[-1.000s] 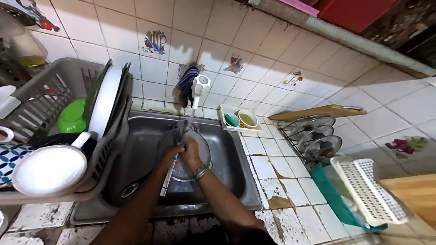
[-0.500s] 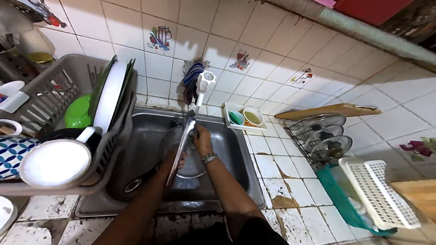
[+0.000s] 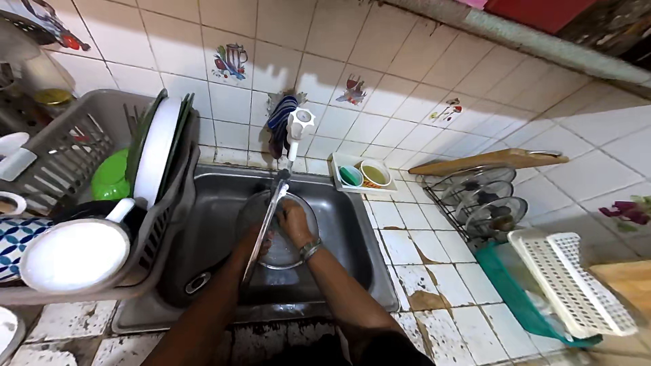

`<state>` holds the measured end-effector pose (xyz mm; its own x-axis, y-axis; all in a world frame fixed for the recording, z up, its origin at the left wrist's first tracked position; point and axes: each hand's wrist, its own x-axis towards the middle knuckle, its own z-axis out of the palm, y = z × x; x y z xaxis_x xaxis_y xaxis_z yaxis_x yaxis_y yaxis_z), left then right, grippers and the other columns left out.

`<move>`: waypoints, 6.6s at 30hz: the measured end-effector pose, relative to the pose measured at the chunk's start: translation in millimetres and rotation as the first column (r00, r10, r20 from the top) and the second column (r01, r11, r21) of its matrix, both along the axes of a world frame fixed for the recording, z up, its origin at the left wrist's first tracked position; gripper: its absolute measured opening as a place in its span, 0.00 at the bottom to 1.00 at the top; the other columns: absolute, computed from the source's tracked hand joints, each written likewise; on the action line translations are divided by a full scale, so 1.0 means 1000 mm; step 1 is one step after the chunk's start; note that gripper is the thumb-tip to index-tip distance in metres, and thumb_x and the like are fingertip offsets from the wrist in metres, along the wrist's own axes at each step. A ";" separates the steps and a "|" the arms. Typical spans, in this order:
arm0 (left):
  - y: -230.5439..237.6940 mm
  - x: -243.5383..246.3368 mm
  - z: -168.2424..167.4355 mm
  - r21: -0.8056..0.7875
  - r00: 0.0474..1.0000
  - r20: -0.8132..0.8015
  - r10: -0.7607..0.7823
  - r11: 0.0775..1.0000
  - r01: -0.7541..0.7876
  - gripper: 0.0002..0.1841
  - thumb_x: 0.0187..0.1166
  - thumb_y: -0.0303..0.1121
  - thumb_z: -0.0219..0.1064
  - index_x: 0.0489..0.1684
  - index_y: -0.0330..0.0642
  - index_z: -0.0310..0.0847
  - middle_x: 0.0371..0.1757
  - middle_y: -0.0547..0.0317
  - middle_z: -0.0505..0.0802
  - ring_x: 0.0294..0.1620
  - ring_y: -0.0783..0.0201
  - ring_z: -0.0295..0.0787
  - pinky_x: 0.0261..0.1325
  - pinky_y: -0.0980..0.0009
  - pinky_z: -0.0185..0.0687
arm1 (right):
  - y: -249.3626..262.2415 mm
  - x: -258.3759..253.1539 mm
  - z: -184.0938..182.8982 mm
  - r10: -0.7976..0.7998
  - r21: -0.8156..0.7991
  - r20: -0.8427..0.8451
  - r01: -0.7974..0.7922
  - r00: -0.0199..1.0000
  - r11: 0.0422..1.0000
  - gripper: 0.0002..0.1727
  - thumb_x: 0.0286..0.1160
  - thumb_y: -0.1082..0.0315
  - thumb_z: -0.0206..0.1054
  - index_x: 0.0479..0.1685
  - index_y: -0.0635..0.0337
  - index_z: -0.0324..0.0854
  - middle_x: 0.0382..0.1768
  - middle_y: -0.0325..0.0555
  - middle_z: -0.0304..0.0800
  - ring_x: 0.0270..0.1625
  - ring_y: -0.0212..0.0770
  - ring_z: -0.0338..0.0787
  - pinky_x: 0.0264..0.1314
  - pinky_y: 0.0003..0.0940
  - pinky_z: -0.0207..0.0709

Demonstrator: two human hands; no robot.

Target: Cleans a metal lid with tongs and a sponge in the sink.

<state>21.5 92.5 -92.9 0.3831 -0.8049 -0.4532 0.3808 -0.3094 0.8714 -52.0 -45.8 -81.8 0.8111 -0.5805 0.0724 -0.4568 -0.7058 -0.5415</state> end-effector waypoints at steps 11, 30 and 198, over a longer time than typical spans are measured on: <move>-0.007 0.000 -0.001 -0.043 0.999 -0.039 -0.012 0.999 0.010 0.13 0.91 0.23 0.50 0.68 0.30 0.67 0.32 0.62 0.77 0.18 0.77 0.70 0.21 0.82 0.69 | -0.009 0.006 0.005 -0.051 -0.052 0.001 0.051 0.999 0.997 0.18 0.77 0.72 0.67 0.63 0.70 0.86 0.62 0.66 0.89 0.70 0.62 0.85 0.78 0.54 0.74; -0.010 0.005 0.002 -0.034 0.999 0.016 0.039 0.999 -0.039 0.11 0.92 0.26 0.49 0.62 0.32 0.71 0.29 0.63 0.78 0.17 0.76 0.70 0.20 0.81 0.69 | 0.013 0.007 0.008 -0.007 -0.040 0.062 0.010 0.998 0.999 0.18 0.74 0.71 0.67 0.61 0.68 0.87 0.60 0.65 0.89 0.69 0.61 0.87 0.75 0.53 0.76; 0.005 -0.004 0.003 -0.349 0.777 -0.609 -0.156 0.933 -0.086 0.18 0.91 0.23 0.40 0.73 0.41 0.67 0.36 0.65 0.87 0.12 0.83 0.71 0.15 0.90 0.71 | -0.022 -0.029 -0.002 -0.715 0.984 0.171 -0.081 0.678 0.158 0.20 0.89 0.66 0.49 0.71 0.54 0.79 0.41 0.50 0.88 0.34 0.41 0.87 0.31 0.37 0.82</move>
<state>17.1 97.5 -89.8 0.0847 -0.9578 -0.2747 0.8656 -0.0658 0.4964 -81.2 -68.1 -83.5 0.5442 -0.7209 -0.4292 0.1434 0.5840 -0.7990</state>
